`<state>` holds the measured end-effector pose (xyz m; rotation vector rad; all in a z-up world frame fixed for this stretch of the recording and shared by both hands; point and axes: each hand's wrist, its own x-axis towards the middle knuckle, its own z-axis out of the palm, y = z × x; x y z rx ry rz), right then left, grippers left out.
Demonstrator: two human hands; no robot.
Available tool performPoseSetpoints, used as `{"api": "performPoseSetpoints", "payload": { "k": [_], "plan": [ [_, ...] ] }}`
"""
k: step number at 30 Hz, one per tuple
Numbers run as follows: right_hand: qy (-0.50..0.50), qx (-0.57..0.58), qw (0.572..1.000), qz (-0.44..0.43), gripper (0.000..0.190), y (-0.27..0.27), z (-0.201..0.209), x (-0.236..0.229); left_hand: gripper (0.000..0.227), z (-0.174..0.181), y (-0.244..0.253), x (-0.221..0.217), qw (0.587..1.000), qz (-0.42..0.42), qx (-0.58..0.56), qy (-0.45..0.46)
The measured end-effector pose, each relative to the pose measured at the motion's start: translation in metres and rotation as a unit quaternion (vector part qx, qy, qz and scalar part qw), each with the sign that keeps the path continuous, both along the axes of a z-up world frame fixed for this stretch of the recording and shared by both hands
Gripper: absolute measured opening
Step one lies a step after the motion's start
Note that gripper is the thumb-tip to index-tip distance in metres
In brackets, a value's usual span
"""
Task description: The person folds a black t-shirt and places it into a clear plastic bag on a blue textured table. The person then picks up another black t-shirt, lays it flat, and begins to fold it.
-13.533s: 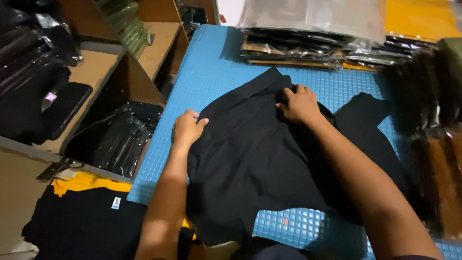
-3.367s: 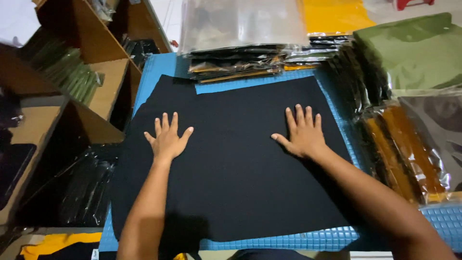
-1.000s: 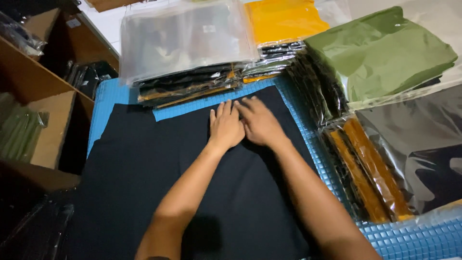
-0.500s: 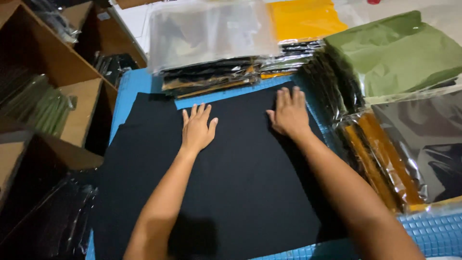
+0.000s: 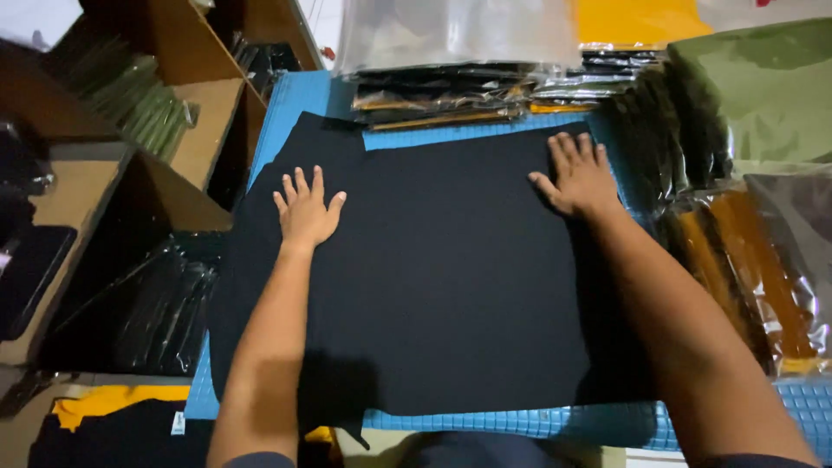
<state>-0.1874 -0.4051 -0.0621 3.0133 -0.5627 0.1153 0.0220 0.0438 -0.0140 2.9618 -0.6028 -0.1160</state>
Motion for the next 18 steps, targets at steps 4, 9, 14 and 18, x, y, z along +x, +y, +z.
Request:
{"api": "performPoseSetpoints", "payload": {
  "k": [4, 9, 14, 18],
  "plan": [
    [-0.190, -0.130, 0.973, 0.012, 0.080, 0.053, -0.006, -0.019, 0.071, 0.033, -0.008, -0.066, 0.997, -0.047, -0.034, -0.052],
    [0.065, 0.001, 0.989, 0.134, 0.092, 0.132, 0.026, -0.054, 0.080, 0.035, -0.001, -0.125, 0.991, -0.103, 0.010, 0.090],
    [0.071, 0.038, 0.991, 0.105, 0.090, 0.098, 0.033, -0.033, 0.077, 0.031, -0.001, -0.123, 0.994, -0.096, 0.013, 0.056],
    [0.078, 0.062, 0.993, 0.058, 0.090, 0.089, 0.027, -0.021, 0.075, 0.019, -0.008, -0.105, 0.994, -0.101, -0.003, 0.032]
  ]
}}
